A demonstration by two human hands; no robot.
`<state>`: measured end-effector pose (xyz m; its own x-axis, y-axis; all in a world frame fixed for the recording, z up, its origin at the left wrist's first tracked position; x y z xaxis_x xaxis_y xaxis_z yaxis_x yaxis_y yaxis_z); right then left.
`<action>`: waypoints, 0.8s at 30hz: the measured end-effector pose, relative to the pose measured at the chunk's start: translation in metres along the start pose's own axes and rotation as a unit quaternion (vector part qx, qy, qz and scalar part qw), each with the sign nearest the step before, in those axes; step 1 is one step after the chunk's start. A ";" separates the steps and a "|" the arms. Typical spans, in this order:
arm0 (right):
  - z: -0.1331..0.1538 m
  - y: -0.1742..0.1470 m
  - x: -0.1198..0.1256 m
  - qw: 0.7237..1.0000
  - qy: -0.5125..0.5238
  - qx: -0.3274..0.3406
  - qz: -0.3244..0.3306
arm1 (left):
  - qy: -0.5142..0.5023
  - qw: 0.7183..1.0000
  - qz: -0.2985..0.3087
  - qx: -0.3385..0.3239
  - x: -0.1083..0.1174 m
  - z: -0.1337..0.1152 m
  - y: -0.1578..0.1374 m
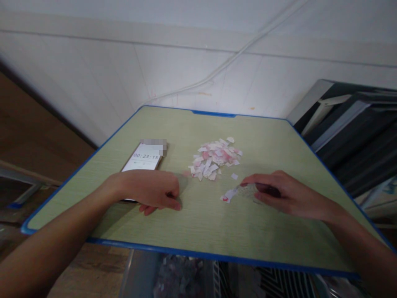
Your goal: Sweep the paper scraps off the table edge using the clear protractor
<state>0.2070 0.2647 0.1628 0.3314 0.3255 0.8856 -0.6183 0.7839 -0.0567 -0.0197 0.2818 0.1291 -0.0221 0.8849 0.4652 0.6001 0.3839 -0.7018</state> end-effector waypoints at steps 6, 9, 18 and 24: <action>0.001 -0.002 -0.003 0.999 0.008 0.000 0.033 | -0.010 1.000 -0.004 -0.001 0.000 0.001 0.001; 0.002 -0.004 -0.002 0.999 -0.006 0.004 0.041 | -0.007 1.000 0.000 -0.001 0.000 0.001 0.001; 0.009 -0.011 -0.008 0.993 0.001 0.038 0.116 | -0.016 1.000 -0.004 0.000 0.000 0.001 0.001; -0.012 0.001 0.005 0.999 -0.014 -0.026 -0.024 | -0.002 1.000 0.001 0.003 0.000 0.002 0.001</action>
Point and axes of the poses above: each hand's wrist, its own y-axis towards the middle knuckle, its own x-axis out of the back of the hand, z = x × y, the point moved 6 cm from there along y, towards the middle knuckle, and after that the axes turned 10 degrees about -y, right-handed, at the moved point
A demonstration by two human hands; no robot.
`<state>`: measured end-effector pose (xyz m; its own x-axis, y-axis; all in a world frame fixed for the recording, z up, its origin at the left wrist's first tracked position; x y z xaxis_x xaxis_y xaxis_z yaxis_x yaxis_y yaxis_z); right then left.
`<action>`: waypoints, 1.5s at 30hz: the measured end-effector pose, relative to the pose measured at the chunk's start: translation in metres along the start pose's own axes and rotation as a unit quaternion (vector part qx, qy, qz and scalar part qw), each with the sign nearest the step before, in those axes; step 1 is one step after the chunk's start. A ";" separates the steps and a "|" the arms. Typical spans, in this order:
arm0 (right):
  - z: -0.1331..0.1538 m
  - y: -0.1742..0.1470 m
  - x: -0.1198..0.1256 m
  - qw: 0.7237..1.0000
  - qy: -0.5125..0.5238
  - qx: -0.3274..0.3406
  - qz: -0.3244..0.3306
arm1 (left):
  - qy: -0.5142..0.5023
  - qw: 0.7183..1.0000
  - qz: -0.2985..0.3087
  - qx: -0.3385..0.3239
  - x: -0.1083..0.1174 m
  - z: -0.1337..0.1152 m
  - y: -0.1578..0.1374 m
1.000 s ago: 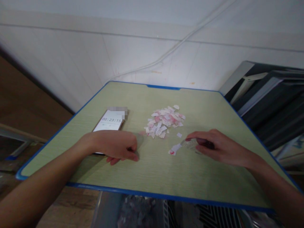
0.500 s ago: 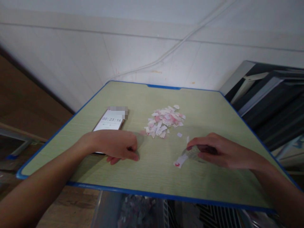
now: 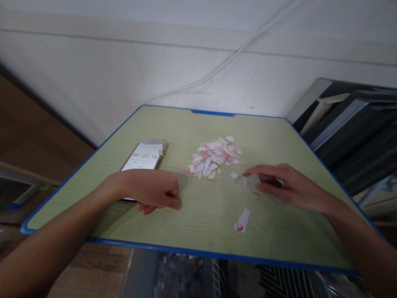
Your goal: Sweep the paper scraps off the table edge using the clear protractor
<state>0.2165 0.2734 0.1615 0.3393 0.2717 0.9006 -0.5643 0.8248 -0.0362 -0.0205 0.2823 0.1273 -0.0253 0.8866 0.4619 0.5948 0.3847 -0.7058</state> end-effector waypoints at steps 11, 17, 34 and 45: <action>0.002 -0.003 -0.012 0.992 0.021 0.050 0.115 | 0.004 1.000 0.001 0.001 0.000 -0.001 0.000; -0.017 0.005 -0.002 1.000 -0.012 -0.013 -0.002 | 0.008 1.000 -0.001 0.000 0.001 -0.002 0.000; 0.014 -0.002 -0.020 0.990 0.019 0.065 0.120 | -0.002 1.000 0.007 -0.001 0.000 -0.002 -0.001; 0.041 -0.011 -0.037 0.957 0.086 0.137 0.243 | 0.008 1.000 0.005 0.002 0.000 0.001 0.000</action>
Point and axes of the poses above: each hand's wrist, its own y-axis towards the middle knuckle, its own x-axis out of the back of the hand, z = x × y, the point moved 6 cm from there along y, towards the middle knuckle, and after that the axes turned 10 degrees about -y, right-handed, at the moved point
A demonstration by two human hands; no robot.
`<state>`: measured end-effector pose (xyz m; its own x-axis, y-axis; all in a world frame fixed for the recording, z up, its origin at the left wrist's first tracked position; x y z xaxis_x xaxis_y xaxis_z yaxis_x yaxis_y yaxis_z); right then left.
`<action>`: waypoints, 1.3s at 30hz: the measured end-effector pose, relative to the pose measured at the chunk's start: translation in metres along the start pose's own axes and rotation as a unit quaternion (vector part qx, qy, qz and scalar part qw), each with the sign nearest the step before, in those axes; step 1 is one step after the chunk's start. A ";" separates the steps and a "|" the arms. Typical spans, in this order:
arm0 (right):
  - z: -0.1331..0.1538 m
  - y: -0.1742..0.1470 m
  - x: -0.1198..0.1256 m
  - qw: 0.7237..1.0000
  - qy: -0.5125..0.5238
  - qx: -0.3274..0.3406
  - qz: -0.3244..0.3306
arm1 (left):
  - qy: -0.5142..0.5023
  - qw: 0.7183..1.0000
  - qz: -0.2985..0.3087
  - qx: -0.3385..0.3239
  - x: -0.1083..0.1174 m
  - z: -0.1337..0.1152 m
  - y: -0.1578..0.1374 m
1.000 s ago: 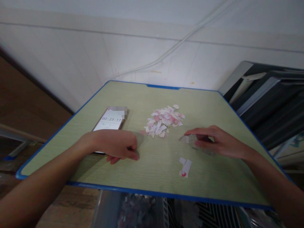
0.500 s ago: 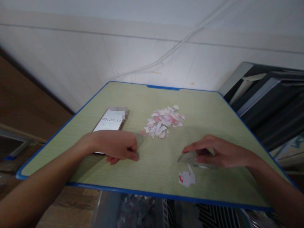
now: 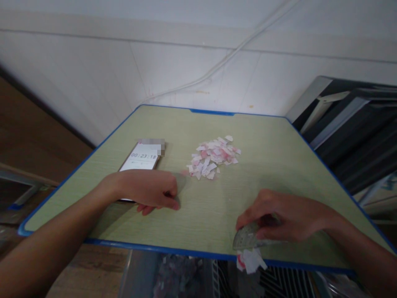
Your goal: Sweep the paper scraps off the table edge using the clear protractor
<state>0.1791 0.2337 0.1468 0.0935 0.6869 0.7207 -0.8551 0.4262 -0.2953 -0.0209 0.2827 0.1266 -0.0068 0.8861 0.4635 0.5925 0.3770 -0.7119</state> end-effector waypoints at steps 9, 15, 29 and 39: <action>0.000 -0.008 -0.007 0.996 0.056 0.043 0.062 | 0.000 1.000 -0.002 -0.002 0.000 0.001 0.000; -0.015 -0.010 0.018 0.994 0.018 -0.074 -0.082 | -0.002 1.000 -0.001 -0.003 0.000 0.001 0.000; -0.027 0.015 0.020 0.931 -0.010 -0.203 -0.302 | -0.008 1.000 -0.002 -0.010 0.000 -0.002 0.000; 0.020 0.035 -0.022 0.981 -0.060 -0.080 -0.164 | -0.015 1.000 0.005 -0.009 0.000 -0.002 0.002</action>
Point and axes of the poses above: each hand's wrist, its own y-axis towards the middle knuckle, its own x-axis out of the back of the hand, z = x × y, the point moved 6 cm from there along y, towards the middle knuckle, and after that the axes turned 10 degrees about -y, right-handed, at the moved point
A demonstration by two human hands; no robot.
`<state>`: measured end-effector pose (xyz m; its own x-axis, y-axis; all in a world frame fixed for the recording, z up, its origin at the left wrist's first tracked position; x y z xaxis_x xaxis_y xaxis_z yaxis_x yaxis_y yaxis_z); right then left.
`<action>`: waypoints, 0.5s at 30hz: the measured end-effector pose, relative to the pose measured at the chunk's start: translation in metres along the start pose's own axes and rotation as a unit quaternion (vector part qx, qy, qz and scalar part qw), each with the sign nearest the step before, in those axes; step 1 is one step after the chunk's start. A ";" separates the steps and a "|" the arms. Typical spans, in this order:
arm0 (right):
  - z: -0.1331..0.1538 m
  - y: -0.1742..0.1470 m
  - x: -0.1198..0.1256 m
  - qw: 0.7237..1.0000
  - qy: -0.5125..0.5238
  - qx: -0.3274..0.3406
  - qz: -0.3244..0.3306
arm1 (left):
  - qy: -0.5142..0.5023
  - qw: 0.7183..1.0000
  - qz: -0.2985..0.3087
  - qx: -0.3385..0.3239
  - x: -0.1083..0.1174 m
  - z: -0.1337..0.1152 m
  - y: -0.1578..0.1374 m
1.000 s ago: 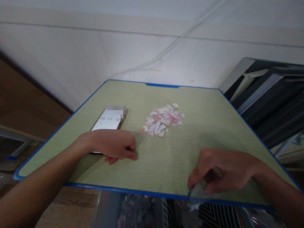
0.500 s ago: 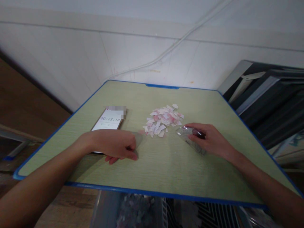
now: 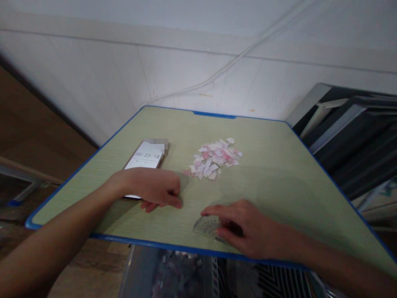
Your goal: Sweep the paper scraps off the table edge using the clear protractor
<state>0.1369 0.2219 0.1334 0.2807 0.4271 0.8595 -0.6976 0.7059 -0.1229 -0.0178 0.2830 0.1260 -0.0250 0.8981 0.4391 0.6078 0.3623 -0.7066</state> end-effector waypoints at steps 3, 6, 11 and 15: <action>0.002 0.000 -0.002 1.000 -0.002 0.014 0.000 | -0.002 1.000 0.002 0.003 0.000 0.001 0.000; 0.003 0.001 -0.004 1.000 0.009 0.021 0.003 | -0.004 1.000 0.002 0.003 0.000 0.001 0.000; 0.003 0.002 -0.005 1.000 0.029 0.002 -0.006 | -0.006 1.000 0.001 0.006 0.000 0.000 0.000; 0.004 0.003 -0.007 0.999 0.031 0.008 -0.008 | -0.003 1.000 0.001 0.011 0.000 -0.001 0.000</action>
<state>0.1302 0.2185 0.1296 0.3324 0.4500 0.8289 -0.7034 0.7037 -0.1000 -0.0169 0.2827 0.1266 -0.0285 0.9008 0.4334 0.5905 0.3650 -0.7198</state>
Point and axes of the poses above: each hand's wrist, its own y-axis towards the middle knuckle, its own x-axis out of the back of the hand, z = x × y, the point moved 6 cm from there along y, towards the middle knuckle, and after that the axes turned 10 degrees about -y, right-handed, at the moved point
